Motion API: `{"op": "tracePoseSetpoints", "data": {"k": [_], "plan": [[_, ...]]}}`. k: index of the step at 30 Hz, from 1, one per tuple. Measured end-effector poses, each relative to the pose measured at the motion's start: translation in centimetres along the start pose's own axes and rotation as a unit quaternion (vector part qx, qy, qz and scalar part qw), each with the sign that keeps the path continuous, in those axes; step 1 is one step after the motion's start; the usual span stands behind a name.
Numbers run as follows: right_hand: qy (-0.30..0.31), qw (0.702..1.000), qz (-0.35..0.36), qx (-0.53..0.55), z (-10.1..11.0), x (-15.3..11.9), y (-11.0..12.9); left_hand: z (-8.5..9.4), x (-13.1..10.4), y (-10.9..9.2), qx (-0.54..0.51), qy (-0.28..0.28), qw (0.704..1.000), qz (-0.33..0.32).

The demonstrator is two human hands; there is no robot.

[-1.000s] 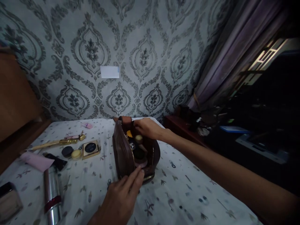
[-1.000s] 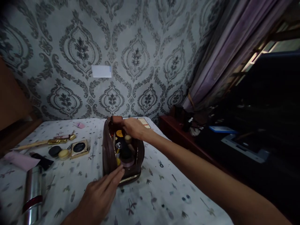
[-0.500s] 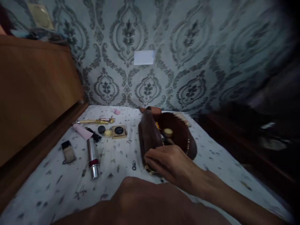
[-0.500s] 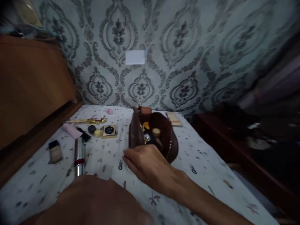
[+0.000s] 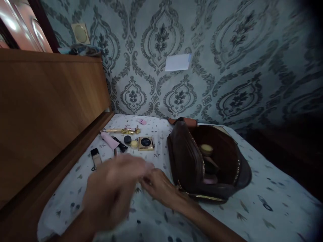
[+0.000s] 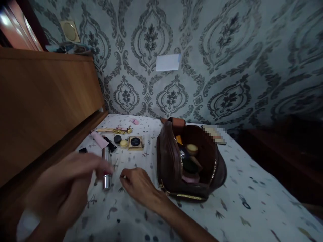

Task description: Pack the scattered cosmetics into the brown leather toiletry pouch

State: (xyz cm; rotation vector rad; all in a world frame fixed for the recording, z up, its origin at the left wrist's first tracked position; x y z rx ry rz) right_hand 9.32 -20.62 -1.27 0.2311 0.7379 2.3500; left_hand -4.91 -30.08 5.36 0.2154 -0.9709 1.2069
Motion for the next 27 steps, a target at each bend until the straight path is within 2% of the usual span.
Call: {"op": "tracePoseSetpoints", "data": {"k": [1,2,4,5,7,10,14,19,27], "plan": [[-0.015,0.999,0.001,0.036,-0.6,0.8,-0.3,-0.5,1.1,1.7,-0.020,-0.030,0.999,0.006],[-0.028,0.997,0.000,0.074,-1.2,1.6,-0.6,-1.1,2.1,3.6,-0.063,-0.062,0.995,0.040],[-0.052,0.991,-0.014,0.126,-2.3,3.2,-1.3,-2.7,3.0,7.8,-0.101,-0.059,0.987,0.113],[-0.064,0.989,-0.029,0.132,-2.7,4.0,-1.6,-3.6,3.0,9.9,-0.083,-0.042,0.985,0.142],[-0.090,0.987,-0.055,0.119,-3.1,5.5,-2.0,-5.1,2.4,13.5,0.034,-0.004,0.986,0.163],[-0.130,0.986,-0.073,0.079,-2.9,7.5,-2.2,-6.5,0.7,17.0,0.087,0.018,0.983,0.158],[-0.155,0.985,-0.070,0.026,-2.2,10.2,-1.7,-7.4,-0.7,18.2,0.115,0.062,0.982,0.134],[-0.128,0.988,-0.082,-0.029,-2.3,12.9,-1.2,-7.6,-1.0,18.6,0.156,0.114,0.974,0.122],[-0.118,0.984,-0.128,-0.039,-2.3,13.2,-1.7,-7.5,-1.4,18.7,0.197,0.138,0.962,0.129]]}}
Point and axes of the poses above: each hand's wrist, its own x-axis towards the middle knuckle, its own z-axis out of the back of the hand, y = z × x, the point moved 1 cm from there along x, towards the middle knuckle, and after that the axes turned 2 degrees about -x, right-handed, at the moved point
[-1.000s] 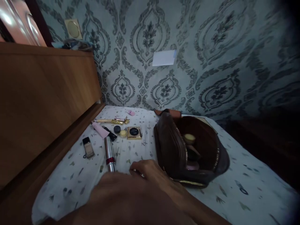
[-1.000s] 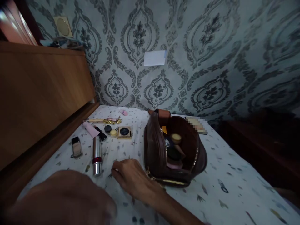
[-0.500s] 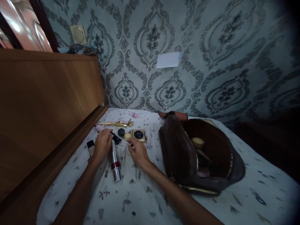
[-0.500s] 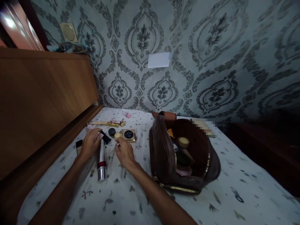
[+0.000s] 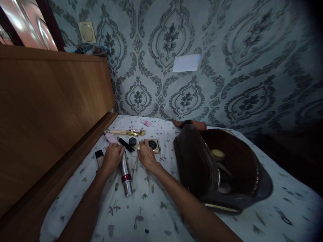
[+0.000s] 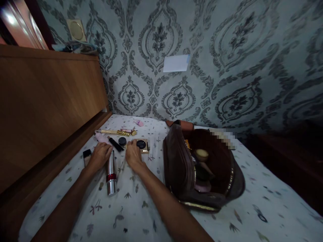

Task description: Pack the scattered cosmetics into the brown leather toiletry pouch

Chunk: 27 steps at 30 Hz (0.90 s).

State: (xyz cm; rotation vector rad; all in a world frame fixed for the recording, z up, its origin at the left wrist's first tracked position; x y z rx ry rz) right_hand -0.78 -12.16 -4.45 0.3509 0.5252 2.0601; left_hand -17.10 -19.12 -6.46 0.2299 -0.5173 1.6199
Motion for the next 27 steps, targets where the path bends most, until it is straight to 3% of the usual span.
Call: {"op": "tracePoseSetpoints", "data": {"k": [8,13,19,24,25,27], "plan": [[0.000,0.977,0.006,0.211,-0.8,-0.6,-1.5,-0.2,-0.1,0.0,0.000,0.002,1.000,-0.005],[0.024,0.903,-0.033,0.427,-2.1,-2.0,-2.6,0.1,-0.2,-0.3,-0.010,-0.002,1.000,-0.013],[0.034,0.809,-0.050,0.585,-1.5,-4.2,-3.0,0.9,-0.5,-1.2,-0.039,-0.019,0.999,-0.023],[0.063,0.701,-0.046,0.709,-0.7,-5.8,-2.6,1.5,-1.1,-3.1,-0.121,-0.060,0.989,-0.056],[0.058,0.697,-0.036,0.714,-0.6,-6.1,-2.6,1.5,-1.3,-3.5,-0.136,-0.065,0.986,-0.068],[0.037,0.726,-0.009,0.687,-0.2,-6.7,-2.6,1.6,-1.6,-4.4,-0.147,-0.059,0.983,-0.097]]}}
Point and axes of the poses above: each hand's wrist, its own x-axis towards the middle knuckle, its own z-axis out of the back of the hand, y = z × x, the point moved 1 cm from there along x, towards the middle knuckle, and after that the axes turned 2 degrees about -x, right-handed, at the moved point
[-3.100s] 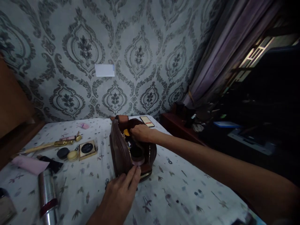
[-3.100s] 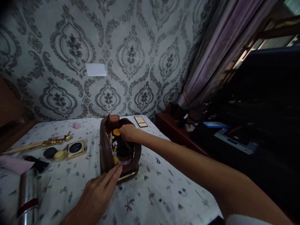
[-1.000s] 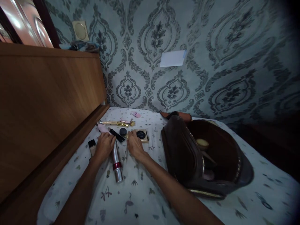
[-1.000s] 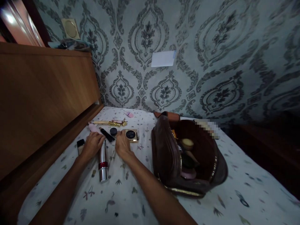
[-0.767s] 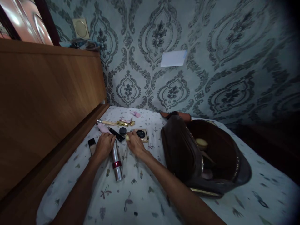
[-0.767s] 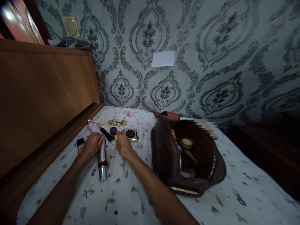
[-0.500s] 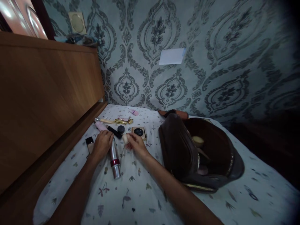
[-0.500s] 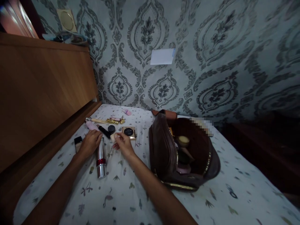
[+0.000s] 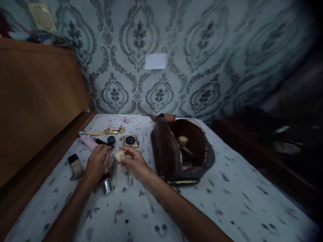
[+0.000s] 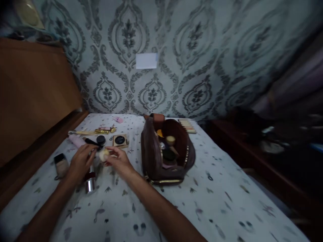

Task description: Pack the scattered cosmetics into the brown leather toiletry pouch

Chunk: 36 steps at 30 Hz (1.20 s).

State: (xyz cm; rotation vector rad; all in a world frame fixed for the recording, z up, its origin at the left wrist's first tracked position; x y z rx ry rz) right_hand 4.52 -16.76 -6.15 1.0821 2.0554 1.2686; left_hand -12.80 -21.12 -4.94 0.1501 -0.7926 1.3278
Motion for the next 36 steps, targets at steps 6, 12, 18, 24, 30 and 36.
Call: {"op": "tracePoseSetpoints", "data": {"k": [6,12,18,24,30,36], "plan": [[-0.040,0.967,0.111,-0.225,0.5,-2.5,2.5,-1.2,-0.4,-1.7,0.027,0.035,0.996,-0.080],[-0.055,0.906,0.178,-0.380,0.4,-6.2,6.6,-2.1,-0.2,-4.8,0.034,0.029,0.987,-0.153],[-0.046,0.891,0.206,-0.401,0.8,-8.9,9.7,-5.3,-1.4,-8.7,-0.004,0.031,0.979,-0.202],[-0.044,0.889,0.234,-0.390,1.9,-11.3,12.1,-8.7,-2.9,-12.5,-0.034,0.080,0.969,-0.233],[-0.098,0.924,0.222,-0.296,5.0,-13.1,14.6,-8.6,-3.1,-14.7,0.006,0.111,0.952,-0.284],[-0.211,0.845,0.206,-0.445,9.9,-12.5,20.0,-9.2,-3.5,-13.5,-0.013,0.093,0.948,-0.303]]}}
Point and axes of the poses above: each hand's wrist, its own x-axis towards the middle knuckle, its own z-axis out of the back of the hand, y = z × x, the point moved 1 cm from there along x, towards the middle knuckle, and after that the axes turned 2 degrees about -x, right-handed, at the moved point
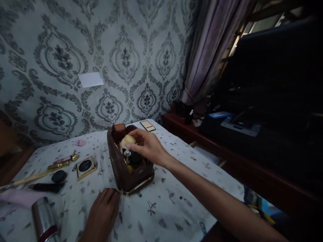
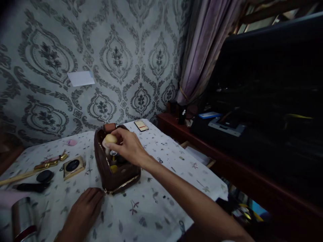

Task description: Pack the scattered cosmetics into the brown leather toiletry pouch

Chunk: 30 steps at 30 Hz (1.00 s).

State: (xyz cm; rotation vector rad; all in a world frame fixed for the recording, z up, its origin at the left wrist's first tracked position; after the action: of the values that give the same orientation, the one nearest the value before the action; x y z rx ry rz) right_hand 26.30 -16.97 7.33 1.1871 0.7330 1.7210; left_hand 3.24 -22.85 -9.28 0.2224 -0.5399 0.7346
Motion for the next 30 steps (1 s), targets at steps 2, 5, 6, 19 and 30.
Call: {"op": "tracePoseSetpoints", "data": {"k": [2,5,6,19,30], "plan": [[0.006,0.993,0.001,-0.115,1.3,1.3,-0.4,-0.3,-0.1,0.3,-0.011,-0.031,0.999,-0.003],[0.041,0.972,-0.003,-0.232,2.1,2.6,-0.8,-0.4,0.0,0.5,-0.044,-0.041,0.998,0.008],[0.058,0.967,-0.003,-0.249,2.2,2.9,-1.0,-0.4,0.0,0.5,-0.056,-0.042,0.997,0.011],[0.137,0.926,0.088,-0.340,1.1,2.1,-1.6,-0.4,0.1,1.0,-0.087,-0.047,0.995,0.005],[0.169,0.916,0.090,-0.351,0.9,1.8,-1.9,-0.2,0.5,2.7,-0.162,-0.003,0.984,0.074]]}}
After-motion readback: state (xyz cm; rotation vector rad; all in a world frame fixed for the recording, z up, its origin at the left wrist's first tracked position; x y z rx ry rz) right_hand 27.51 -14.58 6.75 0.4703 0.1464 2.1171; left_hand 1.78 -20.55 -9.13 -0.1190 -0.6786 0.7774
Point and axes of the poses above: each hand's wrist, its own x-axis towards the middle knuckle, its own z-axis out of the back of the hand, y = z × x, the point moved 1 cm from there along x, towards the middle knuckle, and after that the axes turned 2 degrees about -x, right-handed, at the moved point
